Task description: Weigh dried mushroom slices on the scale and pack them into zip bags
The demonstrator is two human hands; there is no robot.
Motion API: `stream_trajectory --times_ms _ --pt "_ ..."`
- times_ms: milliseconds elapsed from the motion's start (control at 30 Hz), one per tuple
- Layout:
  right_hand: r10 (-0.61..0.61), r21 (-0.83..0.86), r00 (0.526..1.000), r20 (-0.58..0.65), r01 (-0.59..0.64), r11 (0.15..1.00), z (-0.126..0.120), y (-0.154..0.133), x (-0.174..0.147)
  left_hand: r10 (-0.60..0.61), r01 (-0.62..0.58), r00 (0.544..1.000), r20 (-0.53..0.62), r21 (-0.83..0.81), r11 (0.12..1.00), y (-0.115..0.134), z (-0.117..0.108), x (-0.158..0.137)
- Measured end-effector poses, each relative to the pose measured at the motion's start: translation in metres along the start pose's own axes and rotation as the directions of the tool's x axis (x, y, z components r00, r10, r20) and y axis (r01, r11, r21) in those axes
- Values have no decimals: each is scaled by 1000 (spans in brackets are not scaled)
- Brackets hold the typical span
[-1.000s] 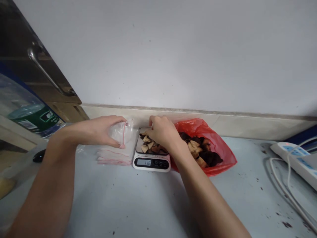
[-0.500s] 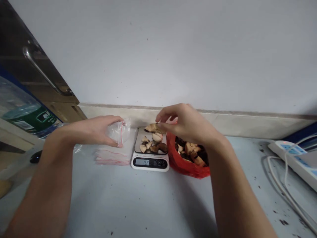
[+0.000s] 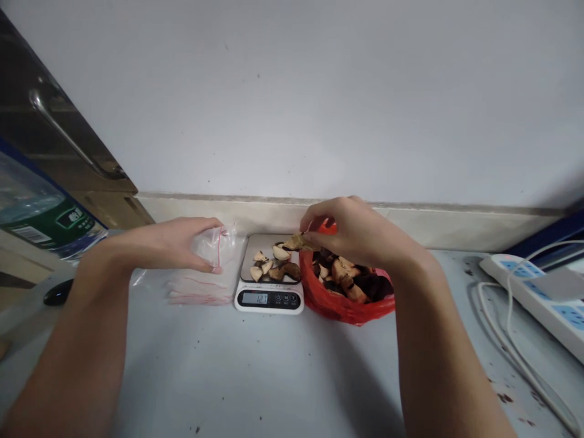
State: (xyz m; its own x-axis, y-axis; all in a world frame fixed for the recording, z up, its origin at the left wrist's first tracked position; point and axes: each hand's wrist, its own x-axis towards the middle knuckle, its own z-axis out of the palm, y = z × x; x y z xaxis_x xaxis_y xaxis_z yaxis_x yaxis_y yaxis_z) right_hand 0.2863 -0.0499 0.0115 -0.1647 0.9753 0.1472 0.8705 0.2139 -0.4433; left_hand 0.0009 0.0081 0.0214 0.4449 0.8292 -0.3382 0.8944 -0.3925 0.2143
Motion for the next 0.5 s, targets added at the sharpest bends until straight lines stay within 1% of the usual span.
stream_trajectory --times_ms 133,300,400,500 --pt "4 -30 999 33 -3 1000 -1 1 -1 -34 32 998 54 26 999 3 -2 1" --pt "14 -34 1000 23 -13 999 -1 0 0 -72 68 994 84 47 997 5 -3 1" --pt "45 -16 999 -27 -45 999 12 -11 6 -69 65 994 81 47 997 4 -1 2" --pt "126 3 988 -85 -126 992 36 -27 17 -51 48 996 79 32 998 4 0 4"
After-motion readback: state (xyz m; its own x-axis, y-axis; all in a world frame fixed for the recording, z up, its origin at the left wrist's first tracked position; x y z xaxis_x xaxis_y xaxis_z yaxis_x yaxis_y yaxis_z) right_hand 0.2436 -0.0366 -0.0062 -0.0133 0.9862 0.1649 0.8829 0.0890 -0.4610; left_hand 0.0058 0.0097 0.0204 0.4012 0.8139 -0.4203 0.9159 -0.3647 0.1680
